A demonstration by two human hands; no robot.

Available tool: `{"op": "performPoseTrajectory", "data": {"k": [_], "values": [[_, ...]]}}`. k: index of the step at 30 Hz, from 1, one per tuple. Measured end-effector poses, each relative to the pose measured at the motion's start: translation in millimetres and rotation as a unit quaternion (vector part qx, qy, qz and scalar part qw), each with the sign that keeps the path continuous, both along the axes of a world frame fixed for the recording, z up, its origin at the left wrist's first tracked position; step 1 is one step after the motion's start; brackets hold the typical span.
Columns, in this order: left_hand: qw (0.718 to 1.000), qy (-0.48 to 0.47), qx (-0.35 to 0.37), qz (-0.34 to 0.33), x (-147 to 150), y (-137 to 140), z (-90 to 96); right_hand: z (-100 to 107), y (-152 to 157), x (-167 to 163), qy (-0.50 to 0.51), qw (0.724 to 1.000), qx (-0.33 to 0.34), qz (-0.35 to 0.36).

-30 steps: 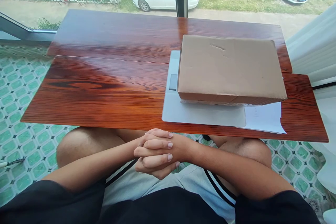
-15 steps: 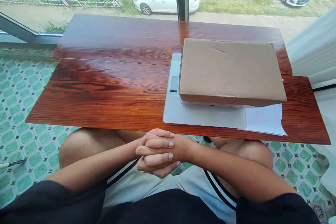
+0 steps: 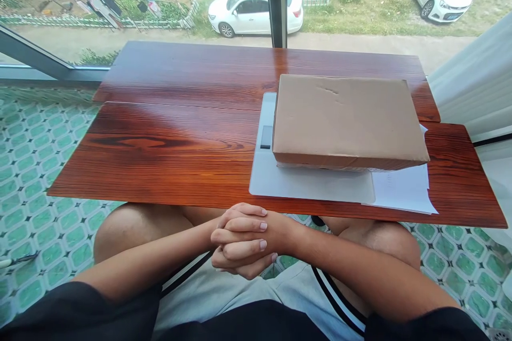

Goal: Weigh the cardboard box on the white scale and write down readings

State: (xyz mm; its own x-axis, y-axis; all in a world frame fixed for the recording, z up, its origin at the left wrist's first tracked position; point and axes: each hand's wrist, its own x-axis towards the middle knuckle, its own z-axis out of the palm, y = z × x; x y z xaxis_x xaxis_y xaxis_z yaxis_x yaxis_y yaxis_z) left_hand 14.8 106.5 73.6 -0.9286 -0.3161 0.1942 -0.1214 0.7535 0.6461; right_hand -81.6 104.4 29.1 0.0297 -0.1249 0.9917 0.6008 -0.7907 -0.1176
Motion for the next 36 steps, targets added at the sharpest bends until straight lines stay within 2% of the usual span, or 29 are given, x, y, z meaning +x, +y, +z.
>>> {"op": "performPoseTrajectory", "data": {"k": [3,8,11,15,21,26,28,33,36], "values": [[1.000,0.020,-0.012,0.012,5.0,4.5,-0.1,9.7,-0.9,-17.2,0.156,0.985,-0.045,-0.054],[0.999,0.023,-0.028,0.013,12.2,7.5,-1.1,14.7,-4.1,-32.6,0.235,0.960,-0.116,-0.104],[1.000,0.004,-0.011,-0.014,11.1,4.4,-2.1,12.0,-4.2,-29.8,0.229,0.959,-0.116,-0.121],[1.000,0.001,-0.004,-0.014,9.1,2.2,-2.5,15.1,-1.6,-26.5,0.187,0.966,-0.110,-0.140],[0.998,0.001,-0.036,-0.044,-1.7,-10.3,1.5,16.8,-3.5,-28.9,0.222,0.940,-0.170,-0.197],[0.997,0.015,-0.056,-0.055,-7.1,-17.0,2.1,4.3,-6.7,-15.7,0.119,0.979,-0.099,-0.136],[0.995,0.043,-0.074,-0.051,-5.4,-14.5,-0.3,1.3,-7.4,-13.0,0.102,0.985,-0.080,-0.109],[0.986,0.102,-0.127,-0.037,-2.5,-10.1,-5.1,2.1,-10.5,-22.0,0.145,0.979,-0.092,-0.113],[0.992,0.065,-0.096,-0.047,-2.9,-11.7,-2.6,2.2,-11.6,-24.4,0.170,0.971,-0.113,-0.128]]}}
